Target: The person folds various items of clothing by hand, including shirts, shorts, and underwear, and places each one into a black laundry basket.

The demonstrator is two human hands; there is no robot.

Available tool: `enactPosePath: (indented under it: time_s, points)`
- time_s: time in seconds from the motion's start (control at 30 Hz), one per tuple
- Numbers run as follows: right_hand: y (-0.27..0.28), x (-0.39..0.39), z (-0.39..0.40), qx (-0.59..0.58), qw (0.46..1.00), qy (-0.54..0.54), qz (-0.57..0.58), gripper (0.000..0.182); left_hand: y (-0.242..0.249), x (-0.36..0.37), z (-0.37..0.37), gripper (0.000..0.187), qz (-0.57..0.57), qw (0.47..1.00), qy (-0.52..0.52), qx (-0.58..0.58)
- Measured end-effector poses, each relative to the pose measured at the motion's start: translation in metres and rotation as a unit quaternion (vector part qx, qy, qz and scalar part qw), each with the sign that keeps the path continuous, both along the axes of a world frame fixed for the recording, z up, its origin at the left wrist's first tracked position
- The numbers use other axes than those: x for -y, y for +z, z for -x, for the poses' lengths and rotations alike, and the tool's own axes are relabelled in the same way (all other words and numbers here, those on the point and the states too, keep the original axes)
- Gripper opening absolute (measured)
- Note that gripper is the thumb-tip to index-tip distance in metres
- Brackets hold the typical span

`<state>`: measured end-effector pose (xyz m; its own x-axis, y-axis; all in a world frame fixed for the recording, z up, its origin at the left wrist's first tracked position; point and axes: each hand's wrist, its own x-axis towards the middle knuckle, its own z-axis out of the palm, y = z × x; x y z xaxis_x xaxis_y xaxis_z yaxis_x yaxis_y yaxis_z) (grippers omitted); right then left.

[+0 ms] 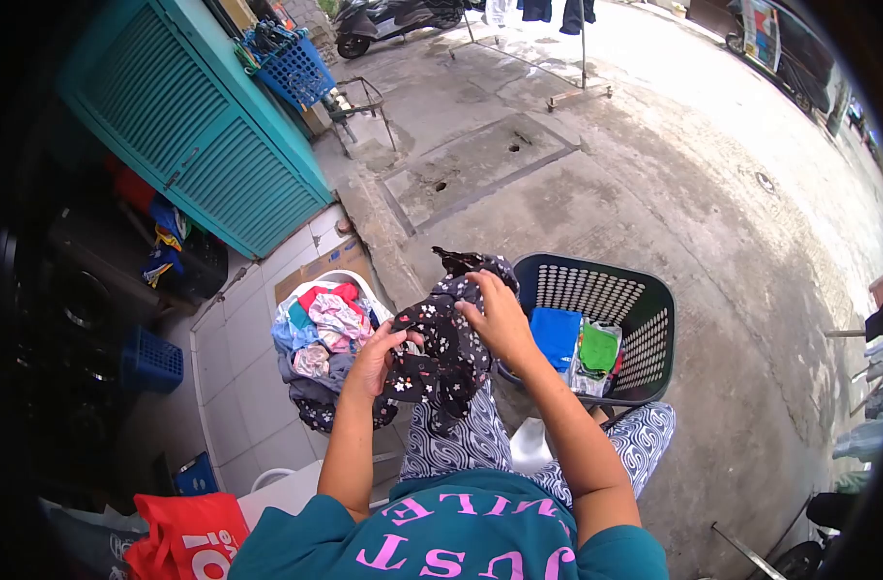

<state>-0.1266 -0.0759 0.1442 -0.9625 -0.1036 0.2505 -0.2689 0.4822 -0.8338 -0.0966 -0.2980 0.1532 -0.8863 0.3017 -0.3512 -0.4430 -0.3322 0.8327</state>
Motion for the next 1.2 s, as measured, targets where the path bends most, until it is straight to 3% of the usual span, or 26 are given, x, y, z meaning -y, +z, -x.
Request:
enactPosePath:
  time_s: [0.07,0.17,0.23,0.3,0.33,0.4,0.43,0.47,0.5,0.53,0.57,0.63,0.67,0.7,0.77,0.83,0.9,0.97,1.03,1.07,1.2]
  points:
    - [-0.025,0.020,-0.030,0.187,0.961,0.132,0.157,0.044,-0.001,-0.008,-0.004,0.032,-0.008,0.999,0.019,0.034]
    - [-0.061,0.035,-0.044,0.273,0.917,0.205,0.205,0.038,-0.007,-0.023,-0.003,0.034,-0.074,0.995,0.056,-0.021]
    - [-0.035,0.030,-0.042,0.268,0.884,0.163,0.346,0.025,0.007,-0.037,0.003,0.033,0.008,0.995,0.020,-0.102]
    - [-0.023,0.017,-0.027,0.257,0.865,0.139,0.409,0.027,0.010,-0.045,0.010,0.037,0.043,0.987,0.007,-0.152]
    - [-0.009,0.007,-0.024,0.310,0.829,0.137,0.444,0.025,0.007,-0.051,0.015,0.038,0.067,0.978,0.010,-0.198]
    - [0.008,-0.005,-0.020,0.272,0.863,0.139,0.403,0.023,0.004,-0.063,0.023,0.041,0.123,0.954,0.016,-0.272]
    - [0.017,-0.012,-0.017,0.249,0.888,0.133,0.364,0.022,0.014,-0.066,0.025,0.045,0.255,0.913,0.002,-0.319]
    - [0.027,-0.021,-0.014,0.233,0.928,0.143,0.253,0.020,0.023,-0.072,0.027,0.048,0.383,0.806,0.044,-0.450]
    - [0.040,-0.029,-0.012,0.217,0.955,0.149,0.140,0.019,0.036,-0.080,0.025,0.052,0.494,0.662,0.086,-0.557]
    - [0.071,-0.035,-0.013,0.160,0.973,0.149,-0.069,0.016,0.050,-0.088,0.026,0.060,0.474,0.635,0.097,-0.602]
    - [0.085,-0.040,-0.010,0.158,0.974,0.146,-0.069,0.016,0.053,-0.092,0.032,0.060,0.472,0.634,0.096,-0.605]
    - [0.103,-0.051,-0.010,-0.056,0.955,0.164,-0.242,0.017,0.056,-0.101,0.038,0.063,0.175,0.858,-0.043,-0.481]
    - [0.115,-0.056,-0.008,-0.076,0.963,0.150,-0.210,0.020,0.059,-0.098,0.044,0.061,0.137,0.912,-0.141,-0.361]
    - [0.125,-0.061,-0.004,-0.091,0.970,0.133,-0.180,0.023,0.056,-0.102,0.049,0.054,0.068,0.933,-0.163,-0.313]
    - [0.141,-0.076,0.006,-0.088,0.982,0.114,-0.119,0.024,0.059,-0.101,0.064,0.043,0.074,0.950,-0.201,-0.227]
    - [0.136,-0.092,0.014,0.060,0.982,0.157,0.091,0.025,0.089,-0.112,0.063,0.037,0.048,0.930,-0.238,-0.274]
    - [0.132,-0.101,0.010,0.091,0.962,0.175,0.188,0.028,0.102,-0.122,0.068,0.038,-0.009,0.929,-0.282,-0.240]
    - [0.116,-0.107,0.005,0.035,0.972,0.133,0.191,0.028,0.107,-0.134,0.071,0.034,-0.031,0.930,-0.295,-0.214]
    - [0.101,-0.113,-0.001,-0.021,0.950,-0.010,0.311,0.031,0.107,-0.145,0.074,0.028,-0.015,0.938,-0.275,-0.210]
    - [0.091,-0.123,-0.007,-0.007,0.956,-0.072,0.285,0.035,0.103,-0.150,0.076,0.028,-0.022,0.940,-0.266,-0.212]
    - [0.022,-0.132,-0.026,0.071,0.947,-0.147,0.278,0.043,0.104,-0.165,0.068,0.030,-0.049,0.946,-0.266,-0.179]
